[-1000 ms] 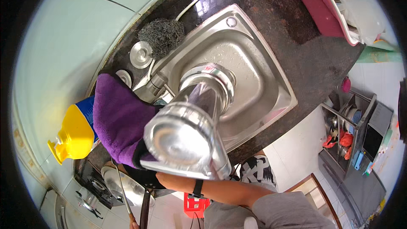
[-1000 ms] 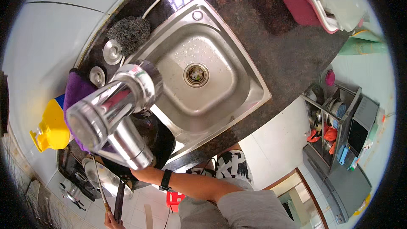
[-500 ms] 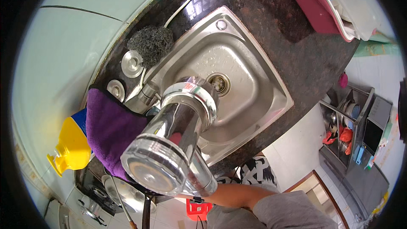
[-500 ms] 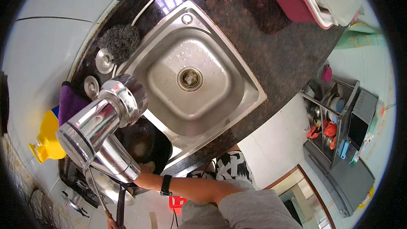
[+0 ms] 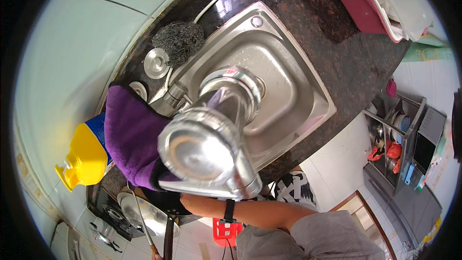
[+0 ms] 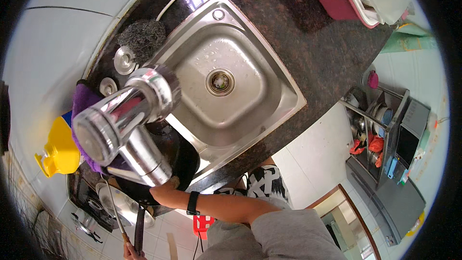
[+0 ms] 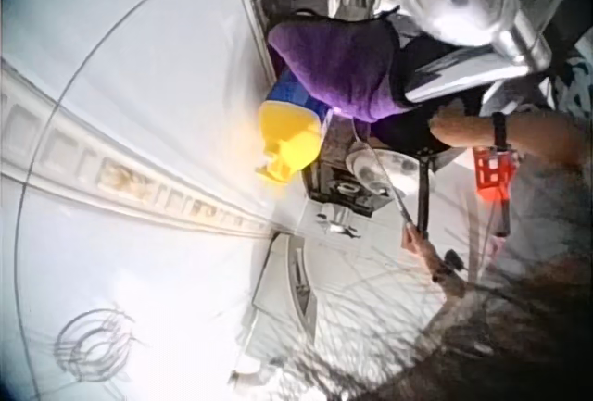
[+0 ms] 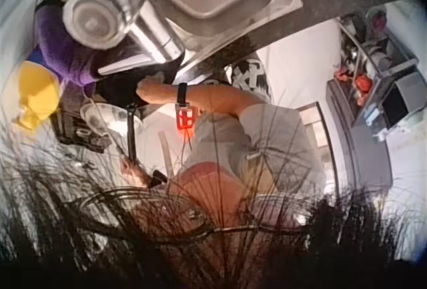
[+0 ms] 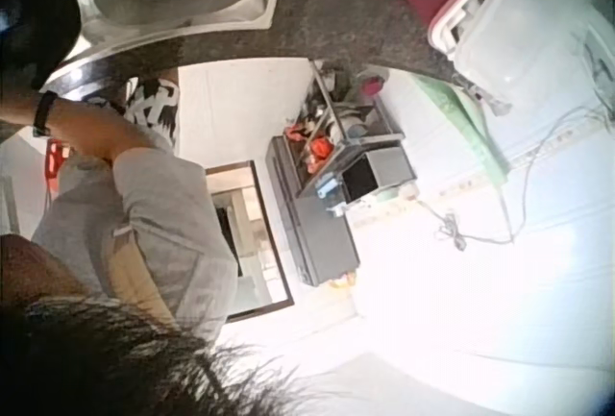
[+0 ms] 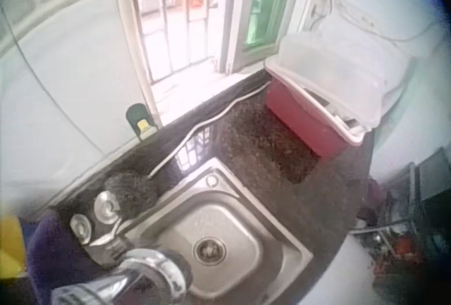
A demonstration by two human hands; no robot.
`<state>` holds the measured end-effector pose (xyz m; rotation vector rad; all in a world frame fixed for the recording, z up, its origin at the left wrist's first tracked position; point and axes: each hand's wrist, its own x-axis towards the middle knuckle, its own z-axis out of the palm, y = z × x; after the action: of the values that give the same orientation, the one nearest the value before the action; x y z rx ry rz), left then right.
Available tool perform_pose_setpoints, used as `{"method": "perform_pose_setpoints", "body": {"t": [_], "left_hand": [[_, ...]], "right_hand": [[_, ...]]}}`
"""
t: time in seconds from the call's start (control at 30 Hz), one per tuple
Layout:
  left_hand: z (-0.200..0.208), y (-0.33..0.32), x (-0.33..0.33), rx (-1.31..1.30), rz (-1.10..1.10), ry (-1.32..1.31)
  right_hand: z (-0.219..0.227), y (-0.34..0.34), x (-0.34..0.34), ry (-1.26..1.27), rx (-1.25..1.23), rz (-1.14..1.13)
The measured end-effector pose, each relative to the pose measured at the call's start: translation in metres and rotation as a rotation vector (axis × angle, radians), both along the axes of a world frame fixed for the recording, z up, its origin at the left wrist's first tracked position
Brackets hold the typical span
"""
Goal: Washing a wok in the sink and wiping down the kitchen countertop.
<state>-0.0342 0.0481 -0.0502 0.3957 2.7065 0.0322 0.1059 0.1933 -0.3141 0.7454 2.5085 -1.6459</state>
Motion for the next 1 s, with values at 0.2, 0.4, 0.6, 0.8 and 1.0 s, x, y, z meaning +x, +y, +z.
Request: {"method": "perform_pose_setpoints", "body": {"t": [0.2, 0.4, 0.6, 0.8, 1.0], "left_hand": [[-0.005, -0.014, -0.005, 0.145, 0.003, -0.1], [-0.024, 0.001, 0.0, 0.46, 0.012, -0.043], [-0.022, 0.0, 0.005, 0.568, 0.281, -0.051], [-0.034, -0.017, 0.005, 0.641, 0.375, -0.05], [-0.037, -0.014, 0.006, 0.641, 0.369, -0.103]], "right_hand": [[-0.012, 0.038, 0.015, 0.139, -0.328, -0.087], [-0.045, 0.074, -0.003, 0.058, -0.342, 0.401], [-0.075, 0.104, 0.008, -0.259, -0.126, 0.678], [-0.043, 0.069, -0.07, -0.049, -0.401, 0.368], [-0.135, 0.12, -0.12, -0.153, 0.062, 0.006]]}}
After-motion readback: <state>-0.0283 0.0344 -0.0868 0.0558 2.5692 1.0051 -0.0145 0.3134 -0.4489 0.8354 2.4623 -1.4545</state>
